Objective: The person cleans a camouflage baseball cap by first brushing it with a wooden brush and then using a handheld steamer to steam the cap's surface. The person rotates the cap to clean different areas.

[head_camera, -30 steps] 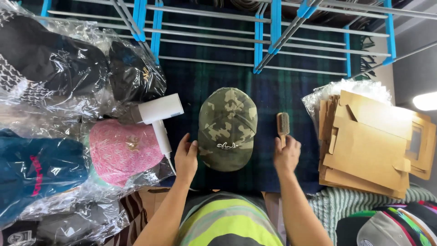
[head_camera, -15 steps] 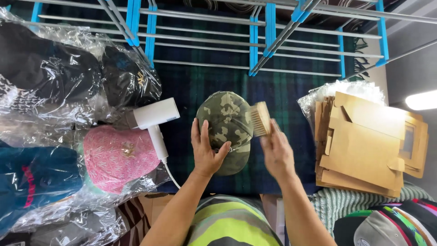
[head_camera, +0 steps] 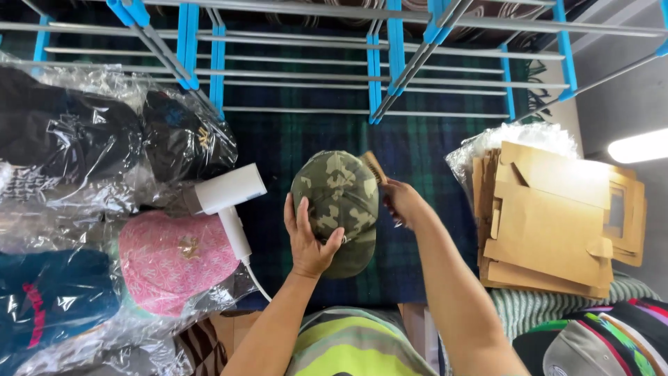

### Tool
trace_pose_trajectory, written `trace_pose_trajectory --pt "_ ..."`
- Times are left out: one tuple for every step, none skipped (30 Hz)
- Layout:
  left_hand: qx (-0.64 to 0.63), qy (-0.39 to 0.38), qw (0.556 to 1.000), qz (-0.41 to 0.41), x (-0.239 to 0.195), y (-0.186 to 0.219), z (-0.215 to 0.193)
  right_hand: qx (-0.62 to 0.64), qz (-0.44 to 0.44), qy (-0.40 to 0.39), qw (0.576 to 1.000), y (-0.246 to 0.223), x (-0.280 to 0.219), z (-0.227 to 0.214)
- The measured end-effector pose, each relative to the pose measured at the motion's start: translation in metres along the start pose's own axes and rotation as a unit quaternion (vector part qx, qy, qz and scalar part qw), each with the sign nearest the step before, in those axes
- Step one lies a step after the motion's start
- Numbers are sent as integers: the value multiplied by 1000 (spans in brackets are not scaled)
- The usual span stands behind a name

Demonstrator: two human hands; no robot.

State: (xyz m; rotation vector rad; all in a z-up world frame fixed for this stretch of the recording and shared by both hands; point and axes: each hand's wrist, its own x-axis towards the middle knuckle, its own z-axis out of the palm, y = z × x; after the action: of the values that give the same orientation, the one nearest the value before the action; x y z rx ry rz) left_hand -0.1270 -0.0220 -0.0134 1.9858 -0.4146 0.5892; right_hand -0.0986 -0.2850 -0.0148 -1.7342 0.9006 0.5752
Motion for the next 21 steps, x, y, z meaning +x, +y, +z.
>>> trace_pose_trajectory --pt "0 -9 1000 -13 -2 1 -2 46 -76 90 992 -14 -43 5" --pt "0 -18 999 -26 -5 2 -4 91 -150 179 968 -28 -86 10" --pt "1 -18 999 -27 -4 1 -4 91 -150 179 968 -24 -98 11" --pt "-6 -16 999 -33 -3 1 -2 86 -296 140 941 -20 -109 12" --pt "-15 -19 999 -41 -8 3 -4 80 -431 99 893 -10 -125 14" --pt "-14 -24 999 -44 -6 3 -5 82 -425 100 896 -4 -107 13" --pt "-14 -28 999 -36 -5 4 -6 147 -421 35 894 4 -91 13" --pt "-13 -32 999 -28 -3 5 -7 211 -414 -28 885 12 -76 13" --pt "-15 -28 999 -23 -5 4 -4 209 -420 -27 883 16 -69 9" --pt "-15 -29 999 -21 -5 4 -1 95 -286 66 951 20 -62 4" --pt "-10 -33 999 -22 -11 5 -4 -21 -136 153 979 27 -58 4" --pt "-7 -31 999 -21 -7 2 -6 -21 -138 151 979 24 -72 15" --pt "-6 -27 1000 -12 -7 0 -6 47 -195 183 962 27 -88 24" --pt "-4 -23 1000 -3 -6 -2 -6 114 -250 214 937 29 -104 34" --pt "2 -13 1000 1 4 5 -5 113 -261 208 936 36 -104 45" --pt "0 -5 1000 16 13 13 -4 164 -277 185 929 44 -104 56" --pt "-6 -14 1000 20 6 28 -11 214 -273 167 923 69 -120 71" --pt "-5 -21 1000 14 -6 19 -14 214 -265 166 925 82 -120 78" --pt "-4 -15 1000 18 -7 7 -7 265 -153 137 942 86 -111 79" --pt "-3 -9 1000 21 -7 -4 -1 312 -39 106 943 89 -103 80" --pt "-2 -1 1000 27 -6 -3 2 311 -49 104 943 78 -111 70"
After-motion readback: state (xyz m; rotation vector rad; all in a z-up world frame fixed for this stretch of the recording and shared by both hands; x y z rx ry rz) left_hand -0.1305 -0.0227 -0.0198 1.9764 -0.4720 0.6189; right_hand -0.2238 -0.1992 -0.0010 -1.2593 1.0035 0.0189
